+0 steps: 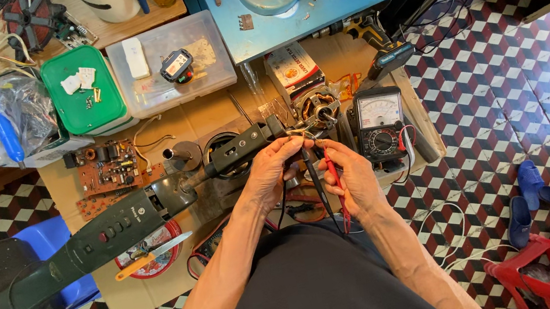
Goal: The person uses a multimeter to test electrical continuity on a disassembled electric fan. They probe various wires and components, then reassemble the fan housing and test the unit by pressing buttons on the control panel.
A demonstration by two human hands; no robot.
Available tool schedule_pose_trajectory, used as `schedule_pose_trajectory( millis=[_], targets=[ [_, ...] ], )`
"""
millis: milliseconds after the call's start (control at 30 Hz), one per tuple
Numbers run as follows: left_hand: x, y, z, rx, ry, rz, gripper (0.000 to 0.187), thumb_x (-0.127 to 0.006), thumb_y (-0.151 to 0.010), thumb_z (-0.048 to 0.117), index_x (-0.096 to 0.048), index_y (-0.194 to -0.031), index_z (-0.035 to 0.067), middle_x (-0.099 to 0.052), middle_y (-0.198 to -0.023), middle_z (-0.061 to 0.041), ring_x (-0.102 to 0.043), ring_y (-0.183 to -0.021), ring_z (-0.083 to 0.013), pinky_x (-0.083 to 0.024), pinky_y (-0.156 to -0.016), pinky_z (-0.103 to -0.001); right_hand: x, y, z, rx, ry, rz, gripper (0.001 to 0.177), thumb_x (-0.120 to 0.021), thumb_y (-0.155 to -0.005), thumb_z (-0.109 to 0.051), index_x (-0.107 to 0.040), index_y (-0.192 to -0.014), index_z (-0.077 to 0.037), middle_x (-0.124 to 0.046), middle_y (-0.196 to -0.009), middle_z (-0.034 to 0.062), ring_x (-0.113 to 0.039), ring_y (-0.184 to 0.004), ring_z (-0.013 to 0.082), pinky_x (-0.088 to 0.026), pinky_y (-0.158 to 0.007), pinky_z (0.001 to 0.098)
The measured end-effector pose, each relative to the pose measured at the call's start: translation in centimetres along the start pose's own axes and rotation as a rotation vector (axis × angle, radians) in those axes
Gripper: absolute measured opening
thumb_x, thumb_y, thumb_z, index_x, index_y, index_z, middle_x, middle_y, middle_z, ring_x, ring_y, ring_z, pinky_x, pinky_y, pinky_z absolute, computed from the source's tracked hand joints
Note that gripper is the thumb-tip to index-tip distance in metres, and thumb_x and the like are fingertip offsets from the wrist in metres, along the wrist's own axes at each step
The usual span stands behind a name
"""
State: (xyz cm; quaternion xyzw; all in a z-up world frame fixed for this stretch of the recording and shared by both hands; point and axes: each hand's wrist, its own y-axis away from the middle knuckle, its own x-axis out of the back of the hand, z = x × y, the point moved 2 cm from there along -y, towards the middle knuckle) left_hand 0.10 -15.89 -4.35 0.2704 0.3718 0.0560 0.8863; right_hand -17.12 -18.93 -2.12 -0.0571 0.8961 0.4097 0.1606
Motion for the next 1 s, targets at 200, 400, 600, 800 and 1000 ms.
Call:
schedule_pose_trajectory(
  millis=[200, 400, 600, 800, 1000],
  targets=[
    [0.1, 0.3, 0.2, 0.004, 0.028, -0.008, 0.022, -0.072, -0.094, 0.028, -0.071, -0.106, 0.010, -0.075, -0.102, 0.001, -0.052, -0.068, -0.0022, -0.035, -0.050, -0.016, -0.4, 0.4, -0.2, 0.004, 0.015, -0.009, 0.042, -0.055, -0.100, -0.017, -0.058, -0.138, 0.001, -0.060, -0.084, 0.0058, -0.050, -0.054, 0.0066, -0.035, -0.038, 0.0188],
    [-0.2, 0.6, 0.1, -0.017, -0.002, 0.010, 0.024, -0.072, -0.095, 0.029, -0.072, -0.106, 0.008, -0.076, -0.103, 0.000, -0.052, -0.067, -0.0032, -0.037, -0.051, -0.016, 0.2, 0.0, 0.2, 0.030, 0.021, -0.017, 0.041, -0.054, -0.100, -0.016, -0.057, -0.138, -0.001, -0.061, -0.084, 0.0059, -0.051, -0.056, 0.0074, -0.036, -0.040, 0.0193],
    [1.1, 3.9, 0.3, -0.118, 0.007, 0.060, 0.028, -0.070, -0.097, 0.030, -0.071, -0.113, 0.006, -0.073, -0.104, -0.001, -0.056, -0.072, -0.0021, -0.038, -0.051, -0.017, 2.0, -1.6, 0.4, 0.069, 0.064, -0.073, 0.035, -0.057, -0.102, -0.016, -0.061, -0.134, -0.005, -0.062, -0.082, 0.0050, -0.051, -0.057, 0.0089, -0.036, -0.043, 0.0213],
    [5.5, 11.4, -0.3, -0.324, 0.112, 0.421, 0.030, -0.070, -0.098, 0.029, -0.067, -0.117, 0.007, -0.073, -0.114, -0.002, -0.052, -0.075, 0.0035, -0.036, -0.053, -0.018, 3.3, -3.7, 1.0, 0.054, 0.094, -0.145, 0.031, -0.057, -0.105, -0.019, -0.061, -0.134, -0.008, -0.063, -0.086, 0.0049, -0.053, -0.062, 0.0105, -0.035, -0.045, 0.0228],
    [12.8, 19.1, -0.9, -0.523, 0.050, 0.964, 0.027, -0.069, -0.096, 0.029, -0.068, -0.110, 0.006, -0.075, -0.119, -0.001, -0.045, -0.068, -0.0020, -0.032, -0.051, -0.020, 4.4, -4.5, 1.7, 0.067, 0.201, -0.134, 0.031, -0.055, -0.108, -0.019, -0.061, -0.136, -0.008, -0.063, -0.088, 0.0052, -0.052, -0.064, 0.0109, -0.036, -0.047, 0.0223]
  ],
)
